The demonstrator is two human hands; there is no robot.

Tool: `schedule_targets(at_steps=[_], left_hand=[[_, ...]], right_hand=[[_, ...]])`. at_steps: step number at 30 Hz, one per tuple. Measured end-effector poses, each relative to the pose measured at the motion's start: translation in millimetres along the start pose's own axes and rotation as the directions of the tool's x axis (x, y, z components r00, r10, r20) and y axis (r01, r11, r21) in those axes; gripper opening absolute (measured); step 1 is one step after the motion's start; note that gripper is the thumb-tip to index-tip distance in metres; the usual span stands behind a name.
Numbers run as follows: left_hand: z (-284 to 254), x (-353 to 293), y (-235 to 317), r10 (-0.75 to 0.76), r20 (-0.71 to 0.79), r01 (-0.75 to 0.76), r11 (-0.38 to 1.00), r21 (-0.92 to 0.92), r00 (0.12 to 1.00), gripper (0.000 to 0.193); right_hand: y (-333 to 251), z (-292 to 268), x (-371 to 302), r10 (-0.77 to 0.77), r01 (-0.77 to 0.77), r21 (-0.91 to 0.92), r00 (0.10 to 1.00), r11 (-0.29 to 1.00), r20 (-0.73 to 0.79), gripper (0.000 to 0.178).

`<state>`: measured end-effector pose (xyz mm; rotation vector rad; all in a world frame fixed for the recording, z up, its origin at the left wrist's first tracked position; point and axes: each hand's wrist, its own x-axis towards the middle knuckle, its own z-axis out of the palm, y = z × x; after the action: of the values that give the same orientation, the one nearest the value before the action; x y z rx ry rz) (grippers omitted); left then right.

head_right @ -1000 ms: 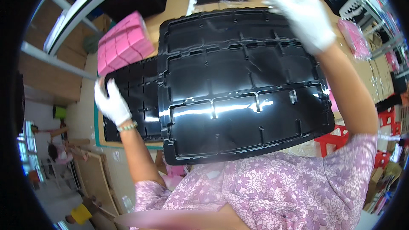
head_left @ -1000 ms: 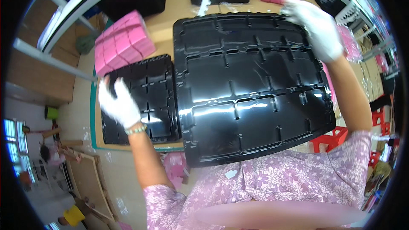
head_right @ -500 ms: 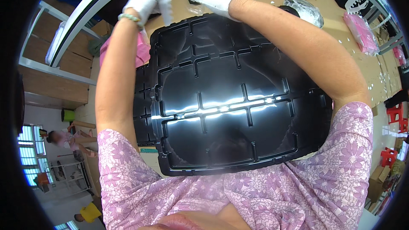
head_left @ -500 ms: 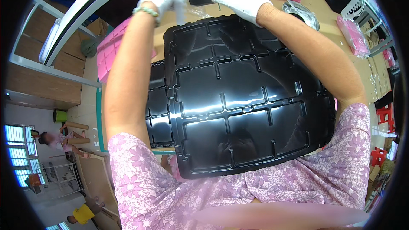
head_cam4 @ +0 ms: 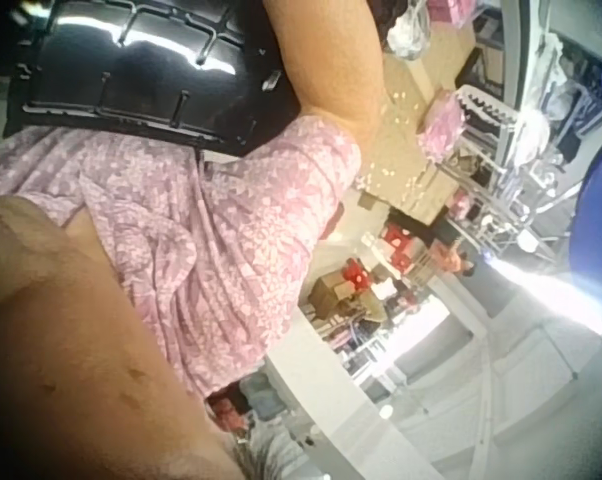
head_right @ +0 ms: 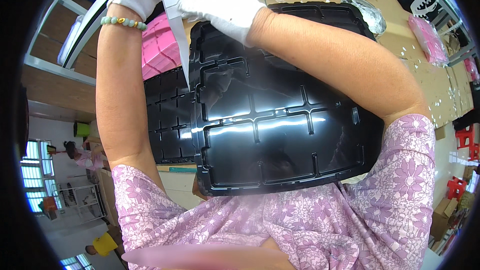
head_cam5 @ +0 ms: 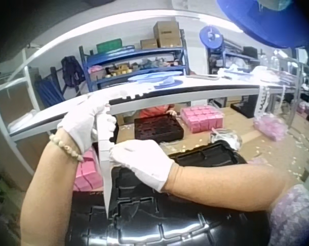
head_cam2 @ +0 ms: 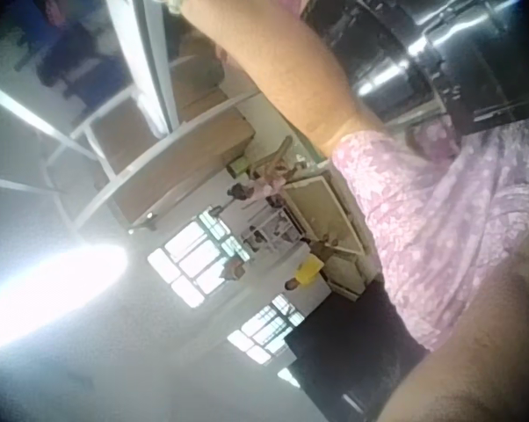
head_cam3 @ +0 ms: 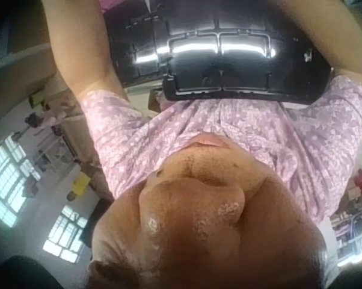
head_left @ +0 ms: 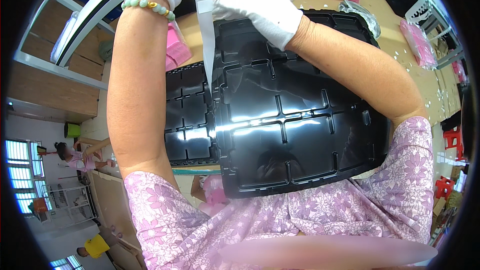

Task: The person applies stickers from a strip onto black plastic trays, fits pink foam sheets into the trays, and stacks the assembled trays.

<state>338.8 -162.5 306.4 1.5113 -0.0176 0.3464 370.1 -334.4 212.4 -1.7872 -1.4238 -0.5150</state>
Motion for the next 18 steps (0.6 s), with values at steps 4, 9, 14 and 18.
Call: schedule_targets(at_steps=[4, 9, 14, 18], left_hand=[[-2.3, 7.4, -7.1, -0.041, 0.017, 0.042, 0.998, -0.039, 0.999, 0.021], [-6.9, 5.9, -9.8, -0.037, -0.177, 0.087, 0.954, 0.288, 0.984, 0.016], [-43.2, 10.2, -10.1, -0.248, 0.091, 0.247, 0.969, 0.024, 0.964, 0.01], [-23.5, 0.6, -9.3, -0.29, 0.06, 0.285, 0.955, 0.083, 0.955, 0.011]], right_hand=[[-9.2, 6.8, -4.9, 0.15, -0.137, 0.141, 0.985, 0.98, -0.086, 0.027], [-40.2, -11.0, -6.0, 0.237, -0.129, 0.332, 0.921, 0.934, -0.309, 0.013], [-19.1, -43.0, 7.3, 0.314, -0.349, 0.1, 0.913, 0.932, 0.261, 0.019], [-0.4, -24.2, 28.5, 0.386, -0.274, -0.274, 0.702, 0.922, 0.598, 0.026]])
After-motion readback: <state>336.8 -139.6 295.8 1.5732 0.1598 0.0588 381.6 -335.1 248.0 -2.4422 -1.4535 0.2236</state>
